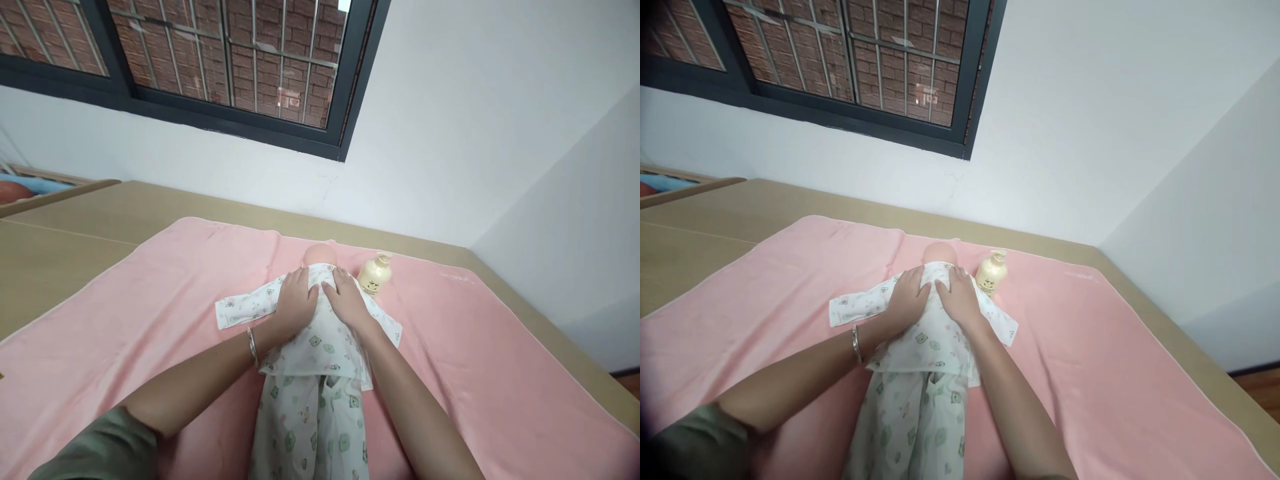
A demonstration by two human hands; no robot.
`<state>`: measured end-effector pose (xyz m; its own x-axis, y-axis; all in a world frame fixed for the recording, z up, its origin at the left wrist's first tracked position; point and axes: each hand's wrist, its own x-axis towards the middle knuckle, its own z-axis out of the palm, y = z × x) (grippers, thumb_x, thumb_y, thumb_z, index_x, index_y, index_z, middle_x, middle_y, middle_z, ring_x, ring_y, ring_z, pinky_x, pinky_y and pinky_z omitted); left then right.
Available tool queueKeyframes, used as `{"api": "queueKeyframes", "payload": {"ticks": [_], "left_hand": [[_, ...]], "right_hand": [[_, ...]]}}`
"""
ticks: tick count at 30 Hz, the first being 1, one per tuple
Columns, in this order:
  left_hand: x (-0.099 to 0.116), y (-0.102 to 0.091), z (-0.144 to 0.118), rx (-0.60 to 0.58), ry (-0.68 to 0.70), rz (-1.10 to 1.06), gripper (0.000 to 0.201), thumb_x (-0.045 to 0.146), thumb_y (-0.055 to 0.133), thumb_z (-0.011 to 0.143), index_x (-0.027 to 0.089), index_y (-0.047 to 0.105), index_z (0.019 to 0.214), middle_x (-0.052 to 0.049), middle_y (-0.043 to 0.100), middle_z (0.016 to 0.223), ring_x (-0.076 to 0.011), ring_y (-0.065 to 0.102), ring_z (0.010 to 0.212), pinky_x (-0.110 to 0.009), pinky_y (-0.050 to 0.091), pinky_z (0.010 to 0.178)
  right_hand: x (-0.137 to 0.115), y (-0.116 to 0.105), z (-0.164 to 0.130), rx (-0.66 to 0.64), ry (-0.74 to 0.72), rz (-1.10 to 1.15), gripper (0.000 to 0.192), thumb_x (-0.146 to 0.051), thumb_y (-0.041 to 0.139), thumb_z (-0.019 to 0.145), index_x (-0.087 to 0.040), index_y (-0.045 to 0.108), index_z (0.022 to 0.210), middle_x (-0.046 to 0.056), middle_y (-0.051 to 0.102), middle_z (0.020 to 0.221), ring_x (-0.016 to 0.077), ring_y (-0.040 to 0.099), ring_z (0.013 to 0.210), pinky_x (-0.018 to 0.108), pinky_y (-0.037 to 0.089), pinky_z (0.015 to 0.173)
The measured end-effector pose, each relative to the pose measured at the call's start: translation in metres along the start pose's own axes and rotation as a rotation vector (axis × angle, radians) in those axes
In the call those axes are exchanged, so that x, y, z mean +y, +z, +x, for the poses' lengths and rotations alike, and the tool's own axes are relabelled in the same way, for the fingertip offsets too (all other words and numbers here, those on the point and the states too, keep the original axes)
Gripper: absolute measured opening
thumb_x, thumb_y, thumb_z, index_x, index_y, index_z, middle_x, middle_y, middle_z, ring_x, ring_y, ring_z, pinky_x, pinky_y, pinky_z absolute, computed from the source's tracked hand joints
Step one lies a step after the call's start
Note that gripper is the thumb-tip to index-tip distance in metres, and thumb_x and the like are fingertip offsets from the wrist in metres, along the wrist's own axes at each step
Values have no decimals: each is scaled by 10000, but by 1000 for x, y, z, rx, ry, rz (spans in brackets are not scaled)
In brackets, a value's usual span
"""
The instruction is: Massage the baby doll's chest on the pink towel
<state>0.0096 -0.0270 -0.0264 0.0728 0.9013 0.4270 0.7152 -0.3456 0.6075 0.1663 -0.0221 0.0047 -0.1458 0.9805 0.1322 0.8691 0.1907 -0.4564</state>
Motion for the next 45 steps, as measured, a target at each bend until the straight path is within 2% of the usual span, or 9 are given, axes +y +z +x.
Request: {"api": "queueKeyframes", "payload": {"ticks": [6,11,17,20,25,29,33,37,45], "left_hand": [[0,-9,11,-140,-42,175,348,340,460,985,102,611,1189,-197,692,1213,-346,622,1187,-476,478,1055],[-3,-16,21,-235,-33,182,345,372,429,1002,136,637,1143,-153,722,1143,-308,657,1139,-434,500,1020],[10,0,-10,-48,139,403,463,268,389,1006,9,537,1361,-258,606,1401,-376,519,1376,-509,395,1149],[13,2,-17,-24,162,410,473,242,409,990,15,513,1392,-260,586,1425,-379,491,1409,-514,381,1158],[4,-18,15,-253,28,279,319,315,452,966,115,637,1131,-193,707,1184,-323,652,1155,-443,484,1009],[0,-30,29,-376,-29,197,352,382,401,993,143,645,1076,-166,729,1143,-301,681,1067,-405,516,917],[7,-18,5,-251,94,352,419,321,379,1006,49,615,1221,-245,680,1244,-362,620,1207,-493,460,1045],[11,-5,-14,-106,195,405,460,268,393,1002,28,529,1370,-283,586,1396,-385,502,1376,-548,379,1137],[3,-16,15,-262,6,263,300,313,428,981,127,609,1132,-169,693,1149,-311,632,1113,-433,470,994]], "right_hand": [[-23,3,-16,-31,90,-187,635,-375,315,1070,25,397,1555,268,366,1642,352,298,1564,480,229,1262],[-43,1,-32,-30,38,-253,574,-291,302,1068,23,451,1524,279,457,1583,331,348,1542,447,260,1238],[-10,-11,-7,-49,16,-93,472,-370,379,1069,-88,615,1364,198,563,1518,284,480,1440,386,347,1182],[-3,-9,-1,-43,22,-120,496,-383,377,1075,-76,575,1411,192,558,1523,281,468,1446,394,311,1207],[-32,2,-22,-20,28,-306,542,-292,333,1074,17,470,1497,281,509,1537,341,444,1462,486,275,1223],[-43,0,-33,-18,-25,-314,510,-256,350,1058,10,520,1459,293,551,1489,350,489,1422,478,319,1196],[-23,-9,-18,-17,-2,-148,417,-306,390,1058,-96,637,1318,206,625,1432,300,518,1383,407,372,1148],[-6,-12,-4,-18,-7,-77,413,-385,433,1052,-118,622,1304,166,636,1412,283,528,1339,386,380,1123],[-45,-12,-30,-81,-34,-338,442,-204,316,1051,2,587,1333,242,643,1364,326,538,1324,413,327,1162]]}}
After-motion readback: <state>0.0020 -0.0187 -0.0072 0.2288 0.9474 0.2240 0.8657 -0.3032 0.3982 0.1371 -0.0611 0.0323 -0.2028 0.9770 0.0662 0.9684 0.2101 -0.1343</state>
